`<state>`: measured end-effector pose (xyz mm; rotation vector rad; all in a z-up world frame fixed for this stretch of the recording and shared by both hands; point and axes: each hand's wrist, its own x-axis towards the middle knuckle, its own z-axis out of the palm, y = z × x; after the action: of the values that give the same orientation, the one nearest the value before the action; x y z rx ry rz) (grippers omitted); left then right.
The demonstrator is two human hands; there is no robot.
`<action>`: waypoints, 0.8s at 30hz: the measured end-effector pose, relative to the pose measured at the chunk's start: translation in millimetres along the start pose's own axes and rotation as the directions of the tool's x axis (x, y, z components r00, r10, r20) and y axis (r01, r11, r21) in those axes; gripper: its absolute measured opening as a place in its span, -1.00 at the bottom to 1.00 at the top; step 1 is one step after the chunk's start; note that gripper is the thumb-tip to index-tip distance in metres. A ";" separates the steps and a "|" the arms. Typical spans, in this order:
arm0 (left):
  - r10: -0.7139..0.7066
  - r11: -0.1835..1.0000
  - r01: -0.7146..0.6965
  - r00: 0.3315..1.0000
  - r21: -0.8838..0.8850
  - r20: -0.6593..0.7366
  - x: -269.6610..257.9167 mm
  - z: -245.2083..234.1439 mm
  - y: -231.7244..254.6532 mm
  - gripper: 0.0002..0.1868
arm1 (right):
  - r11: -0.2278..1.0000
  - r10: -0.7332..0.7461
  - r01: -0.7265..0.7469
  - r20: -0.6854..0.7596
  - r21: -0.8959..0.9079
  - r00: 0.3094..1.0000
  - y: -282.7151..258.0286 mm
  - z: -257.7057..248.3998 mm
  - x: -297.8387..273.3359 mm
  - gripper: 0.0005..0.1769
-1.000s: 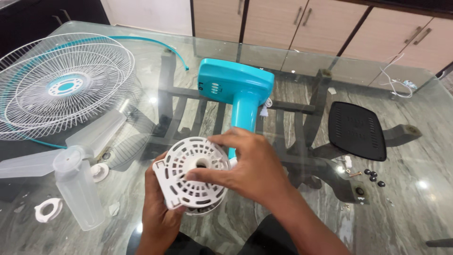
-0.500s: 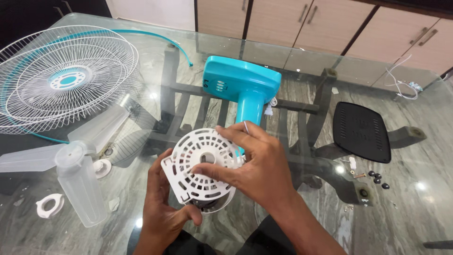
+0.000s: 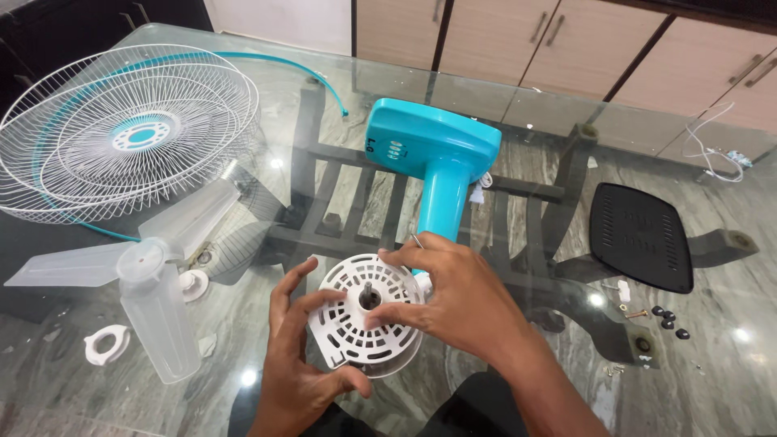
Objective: The person assembles a small electric fan by attaching the motor housing to the fan body using a screwdriver. They then fit the fan blade onto the motor shaft and secure it with a nut.
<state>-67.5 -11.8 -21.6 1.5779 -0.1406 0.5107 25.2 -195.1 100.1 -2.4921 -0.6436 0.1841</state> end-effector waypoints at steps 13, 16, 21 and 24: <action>0.097 0.987 -0.087 0.993 -0.135 0.071 -0.4 6.6 7.8 -0.12 | 0.805 -0.015 -0.049 0.104 0.592 0.994 35.9 19.8 -31.9 0.25; 0.117 0.961 -0.093 0.990 -0.260 0.079 0.8 10.1 1.7 -0.08 | 0.740 0.019 -0.023 0.013 0.673 1.000 47.8 38.8 -41.2 0.18; 0.122 0.981 -0.117 0.992 -0.157 0.024 -0.4 11.7 -6.3 0.00 | 0.570 0.015 0.113 -0.147 0.814 0.989 55.3 66.2 -50.2 0.07; 0.079 0.964 -0.073 0.997 -0.255 0.010 -5.9 11.9 -8.4 0.10 | 0.591 -0.056 0.227 -0.242 0.774 0.969 55.9 77.5 -55.7 0.01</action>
<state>-66.6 -23.9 -31.5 1.3307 -0.2724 0.5153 -21.0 -225.6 4.4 -1.5379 -0.5134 0.1256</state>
